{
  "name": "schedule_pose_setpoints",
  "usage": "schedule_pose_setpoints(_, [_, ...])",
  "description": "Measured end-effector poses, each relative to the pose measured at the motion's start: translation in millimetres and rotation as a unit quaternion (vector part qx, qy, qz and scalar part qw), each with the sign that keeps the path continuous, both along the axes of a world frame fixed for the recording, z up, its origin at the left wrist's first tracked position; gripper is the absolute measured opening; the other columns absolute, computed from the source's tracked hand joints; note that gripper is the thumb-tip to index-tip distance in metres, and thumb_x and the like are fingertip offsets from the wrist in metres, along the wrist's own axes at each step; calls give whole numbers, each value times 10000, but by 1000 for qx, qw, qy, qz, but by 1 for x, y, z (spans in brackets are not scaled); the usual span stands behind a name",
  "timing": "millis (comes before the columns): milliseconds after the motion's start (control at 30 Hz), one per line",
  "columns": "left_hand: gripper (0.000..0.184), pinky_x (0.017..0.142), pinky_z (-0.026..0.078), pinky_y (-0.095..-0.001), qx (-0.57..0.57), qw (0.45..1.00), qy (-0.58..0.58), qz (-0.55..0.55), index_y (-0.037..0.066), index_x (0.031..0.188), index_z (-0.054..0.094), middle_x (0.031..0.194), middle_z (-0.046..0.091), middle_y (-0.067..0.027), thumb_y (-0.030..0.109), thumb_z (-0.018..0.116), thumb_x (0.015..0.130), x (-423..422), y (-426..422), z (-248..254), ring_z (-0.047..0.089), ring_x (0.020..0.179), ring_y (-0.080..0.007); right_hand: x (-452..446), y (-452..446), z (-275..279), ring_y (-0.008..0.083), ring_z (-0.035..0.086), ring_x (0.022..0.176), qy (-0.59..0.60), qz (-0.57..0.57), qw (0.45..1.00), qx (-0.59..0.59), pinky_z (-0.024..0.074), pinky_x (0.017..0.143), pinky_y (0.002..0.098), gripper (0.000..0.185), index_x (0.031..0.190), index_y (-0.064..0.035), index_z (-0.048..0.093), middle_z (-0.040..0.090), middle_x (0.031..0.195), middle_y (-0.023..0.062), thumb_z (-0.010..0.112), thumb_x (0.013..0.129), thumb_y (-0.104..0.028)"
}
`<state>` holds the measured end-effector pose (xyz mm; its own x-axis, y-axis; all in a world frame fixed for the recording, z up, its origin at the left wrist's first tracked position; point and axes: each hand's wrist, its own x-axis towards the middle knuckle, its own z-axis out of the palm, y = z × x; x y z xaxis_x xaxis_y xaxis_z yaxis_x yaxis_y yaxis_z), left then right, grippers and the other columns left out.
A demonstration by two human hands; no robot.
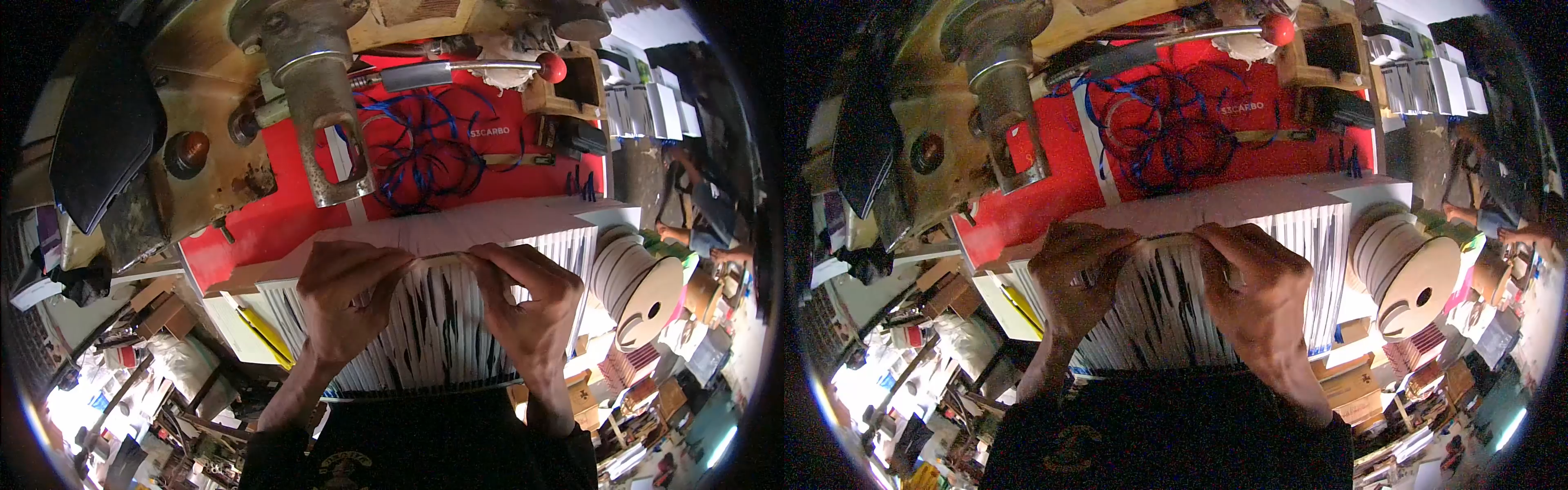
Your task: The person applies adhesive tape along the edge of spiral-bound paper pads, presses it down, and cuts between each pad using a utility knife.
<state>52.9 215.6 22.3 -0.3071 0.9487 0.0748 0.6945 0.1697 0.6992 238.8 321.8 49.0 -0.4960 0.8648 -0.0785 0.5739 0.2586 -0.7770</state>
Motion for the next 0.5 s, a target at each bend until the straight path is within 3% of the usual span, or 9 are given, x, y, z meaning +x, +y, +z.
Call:
schedule_pose_setpoints(233, [238, 799, 501, -338, -3, 997, -76, 34, 109, 944, 804, 903, 774, -59, 5, 817, 730, 1, 5, -3, 719, 822, -206, 2, -6, 1, 306, 725, 721, 24, -42, 998, 27, 572, 637, 358, 216, 973, -56, 752, 742, 855, 148, 781, 775, 23])
schedule_pose_setpoints(300, [229, 796, 502, -336, 7, 1000, -24, -9, 107, 951, 798, 925, 777, -55, 7, 811, 745, 4, 9, 1, 720, 831, -211, 12, -2, 4, 292, 730, 732, 28, -70, 996, 38, 575, 645, 349, 219, 969, -57, 758, 744, 857, 145, 798, 768, 21])
schedule_pose_setpoints(400, [224, 793, 500, -339, 24, 999, -36, -27, 102, 960, 794, 925, 778, -45, 7, 803, 757, 12, 17, -7, 720, 839, -212, 20, 10, 6, 284, 733, 751, 3, -8, 999, 31, 576, 658, 351, 194, 956, -53, 763, 748, 871, 137, 783, 783, 33])
schedule_pose_setpoints(433, [224, 793, 500, -339, 24, 999, -36, -29, 102, 960, 794, 925, 778, -45, 7, 803, 757, 14, 20, -7, 720, 839, -212, 19, 14, 6, 190, 724, 698, 6, 0, 1000, 28, 549, 604, 285, 183, 964, -26, 783, 756, 844, 120, 796, 794, 40])
schedule_pose_setpoints(500, [213, 802, 498, -340, 5, 997, -69, -41, 97, 957, 793, 937, 779, -37, 3, 793, 766, 16, 25, -5, 720, 847, -206, 20, 18, 0, 195, 725, 706, 16, 2, 999, 29, 549, 614, 289, 181, 959, -20, 779, 753, 846, 124, 783, 794, 54])
